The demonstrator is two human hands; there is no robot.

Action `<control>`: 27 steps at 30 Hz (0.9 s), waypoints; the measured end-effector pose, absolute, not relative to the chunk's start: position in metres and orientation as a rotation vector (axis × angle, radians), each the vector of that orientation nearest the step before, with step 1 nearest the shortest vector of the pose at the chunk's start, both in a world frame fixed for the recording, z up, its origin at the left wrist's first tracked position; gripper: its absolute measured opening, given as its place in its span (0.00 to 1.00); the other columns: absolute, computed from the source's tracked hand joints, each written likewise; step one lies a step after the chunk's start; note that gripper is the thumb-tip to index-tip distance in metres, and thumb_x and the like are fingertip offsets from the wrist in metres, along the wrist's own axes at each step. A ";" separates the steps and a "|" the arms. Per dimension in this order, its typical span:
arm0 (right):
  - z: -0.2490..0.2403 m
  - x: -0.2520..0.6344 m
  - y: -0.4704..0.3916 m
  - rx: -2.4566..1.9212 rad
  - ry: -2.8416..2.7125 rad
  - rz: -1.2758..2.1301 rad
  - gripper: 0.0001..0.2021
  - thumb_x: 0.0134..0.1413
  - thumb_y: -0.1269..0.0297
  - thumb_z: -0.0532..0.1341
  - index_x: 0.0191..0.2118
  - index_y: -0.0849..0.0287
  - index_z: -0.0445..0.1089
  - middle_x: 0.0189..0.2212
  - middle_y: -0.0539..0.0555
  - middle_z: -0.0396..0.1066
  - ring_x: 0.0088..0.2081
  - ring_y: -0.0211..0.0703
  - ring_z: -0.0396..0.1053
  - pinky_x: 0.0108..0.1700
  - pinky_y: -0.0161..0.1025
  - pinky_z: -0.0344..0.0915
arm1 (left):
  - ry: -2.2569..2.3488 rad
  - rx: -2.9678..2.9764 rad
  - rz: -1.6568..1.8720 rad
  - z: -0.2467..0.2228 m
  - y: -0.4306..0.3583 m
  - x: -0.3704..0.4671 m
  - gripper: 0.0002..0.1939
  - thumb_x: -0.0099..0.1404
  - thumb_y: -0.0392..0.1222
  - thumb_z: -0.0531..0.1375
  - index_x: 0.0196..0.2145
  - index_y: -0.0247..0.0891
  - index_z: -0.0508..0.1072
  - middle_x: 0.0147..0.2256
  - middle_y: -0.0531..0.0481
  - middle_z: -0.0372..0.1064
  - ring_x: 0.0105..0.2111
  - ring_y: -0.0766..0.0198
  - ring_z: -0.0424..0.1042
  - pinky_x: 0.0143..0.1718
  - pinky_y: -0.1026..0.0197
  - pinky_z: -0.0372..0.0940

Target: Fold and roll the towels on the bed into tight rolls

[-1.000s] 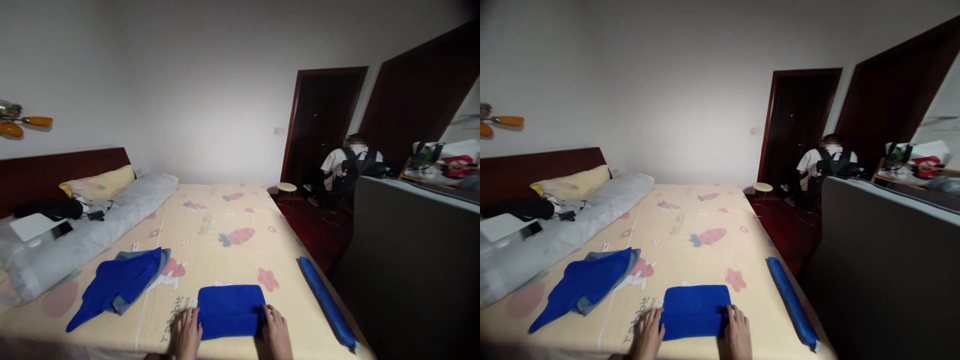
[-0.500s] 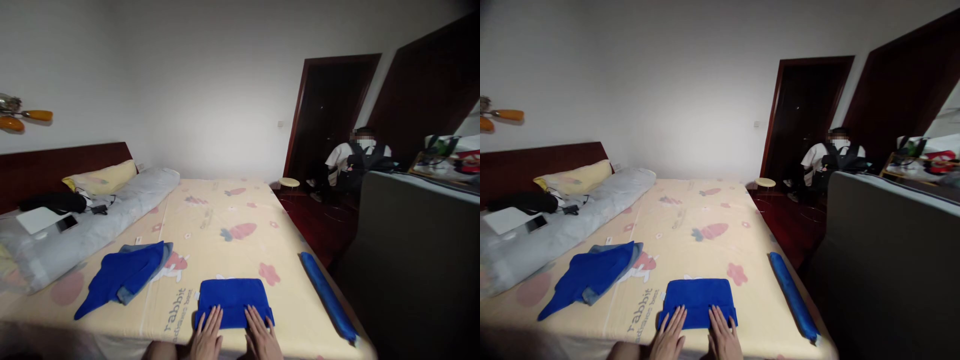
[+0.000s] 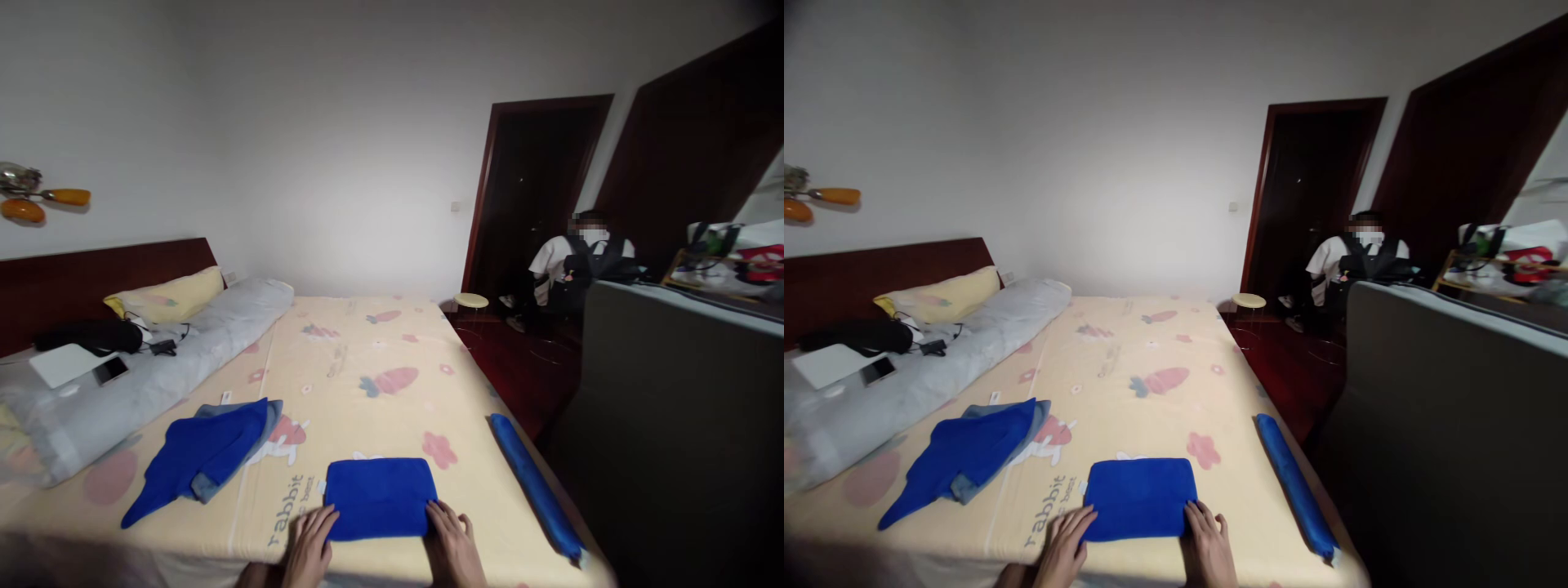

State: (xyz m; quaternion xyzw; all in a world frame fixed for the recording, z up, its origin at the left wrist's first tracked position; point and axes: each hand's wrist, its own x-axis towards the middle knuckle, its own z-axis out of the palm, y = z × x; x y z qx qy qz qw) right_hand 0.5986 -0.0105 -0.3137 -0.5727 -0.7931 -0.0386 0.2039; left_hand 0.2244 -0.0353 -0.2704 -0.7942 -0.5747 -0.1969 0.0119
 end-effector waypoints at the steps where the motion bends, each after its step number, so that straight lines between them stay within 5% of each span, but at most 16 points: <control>1: -0.310 0.599 -0.011 -1.571 -2.205 -0.105 0.25 0.51 0.72 0.52 0.54 0.48 0.68 0.53 0.50 0.72 0.54 0.50 0.67 0.52 0.48 0.56 | -1.849 -2.489 -0.642 -0.267 -0.034 0.224 0.32 0.53 0.26 0.51 0.52 0.52 0.71 0.53 0.56 0.72 0.52 0.61 0.69 0.54 0.54 0.62; 9: -0.299 0.592 -0.025 -1.607 -2.018 -0.041 0.09 0.56 0.64 0.54 0.40 0.52 0.69 0.34 0.51 0.75 0.39 0.48 0.69 0.48 0.50 0.57 | -2.159 -2.410 -0.928 -0.260 -0.033 0.226 0.20 0.57 0.31 0.51 0.44 0.43 0.73 0.42 0.49 0.76 0.45 0.61 0.73 0.50 0.58 0.67; 14: -0.305 0.580 -0.017 -1.785 -1.840 -0.175 0.20 0.54 0.68 0.51 0.52 0.52 0.68 0.46 0.57 0.74 0.48 0.54 0.69 0.51 0.56 0.58 | -2.105 -2.179 -0.737 -0.262 -0.028 0.235 0.17 0.59 0.34 0.52 0.42 0.43 0.76 0.43 0.47 0.76 0.46 0.55 0.73 0.48 0.50 0.67; 18: -0.297 0.559 -0.016 -1.739 -1.936 -0.048 0.28 0.58 0.71 0.44 0.62 0.47 0.59 0.59 0.55 0.66 0.58 0.51 0.63 0.55 0.54 0.58 | -1.969 -2.102 -0.682 -0.269 -0.021 0.255 0.25 0.59 0.29 0.49 0.50 0.42 0.74 0.50 0.46 0.74 0.50 0.56 0.72 0.50 0.51 0.67; 27: -0.296 0.505 -0.031 -1.416 -2.324 0.221 0.32 0.61 0.63 0.49 0.67 0.42 0.36 0.67 0.51 0.49 0.65 0.50 0.54 0.61 0.52 0.56 | -1.366 -2.419 -0.624 -0.289 -0.036 0.313 0.38 0.64 0.37 0.50 0.68 0.41 0.37 0.63 0.50 0.58 0.61 0.60 0.61 0.57 0.55 0.62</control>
